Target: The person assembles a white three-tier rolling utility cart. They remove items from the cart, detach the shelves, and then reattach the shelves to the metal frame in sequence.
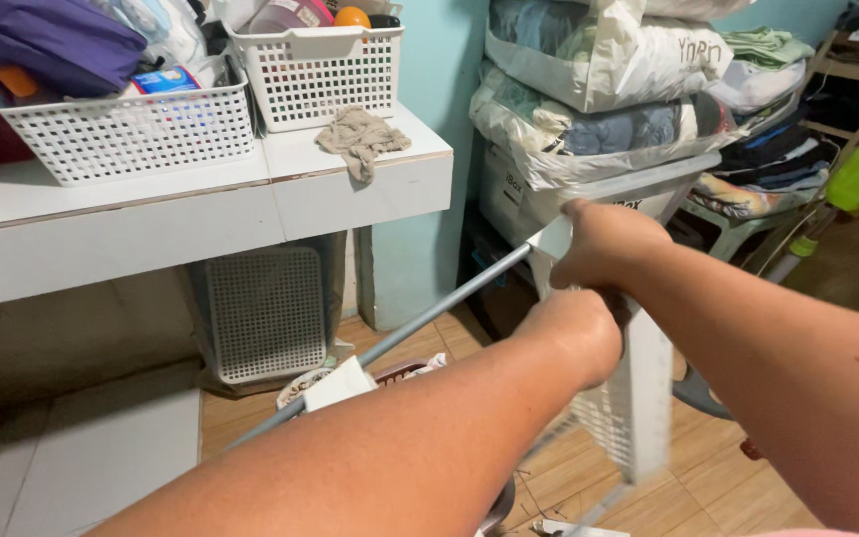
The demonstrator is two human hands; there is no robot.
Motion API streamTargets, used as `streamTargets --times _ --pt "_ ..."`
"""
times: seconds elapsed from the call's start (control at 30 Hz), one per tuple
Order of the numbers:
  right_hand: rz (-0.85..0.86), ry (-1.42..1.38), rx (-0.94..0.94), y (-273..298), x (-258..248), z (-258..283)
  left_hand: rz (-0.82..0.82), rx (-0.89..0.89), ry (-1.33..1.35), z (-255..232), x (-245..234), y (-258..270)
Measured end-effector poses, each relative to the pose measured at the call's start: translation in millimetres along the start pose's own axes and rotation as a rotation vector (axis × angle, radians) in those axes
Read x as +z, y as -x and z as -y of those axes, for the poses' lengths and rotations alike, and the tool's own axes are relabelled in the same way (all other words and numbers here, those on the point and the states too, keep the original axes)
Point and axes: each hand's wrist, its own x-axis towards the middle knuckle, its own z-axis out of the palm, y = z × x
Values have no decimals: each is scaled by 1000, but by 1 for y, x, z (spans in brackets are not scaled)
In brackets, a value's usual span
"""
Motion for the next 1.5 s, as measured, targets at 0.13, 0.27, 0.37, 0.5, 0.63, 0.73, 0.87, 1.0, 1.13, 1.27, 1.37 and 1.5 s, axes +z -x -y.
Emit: streamTargets --times 0.13,0.27,0.37,0.5,0.63,0.73,0.87,1.0,1.13,1.27,1.37,1.5 --pt "-33 -160 46 11 -3 0 19 -27 57 -2 -9 12" --pt "-122 -230 57 9 10 -16 55 -49 2 -10 -18 23" --pt "-162 -350 43 8 32 -32 82 -10 -101 -12 -13 28" --pt "-166 -417 45 2 46 -40 134 25 -211 -9 -13 24" --pt "-170 -373 71 2 39 -44 93 80 -184 -6 -9 15" --pt "-228 -329 51 13 35 -37 48 94 -66 5 -2 17" --pt "-251 -284 34 14 23 -28 -13 103 42 9 -1 15" --pt "-303 -293 19 9 32 -27 -54 132 -24 17 -5 15" --pt "-306 -332 63 17 57 -41 -467 238 -252 63 -11 12" --pt "-330 -453 52 23 78 -48 -487 61 -312 79 -21 -26" --pt "-243 -572 58 10 85 -51 -308 -79 -185 75 -12 -39" --pt "168 -1107 185 -10 85 -63 -313 -117 -207 72 -4 -40"
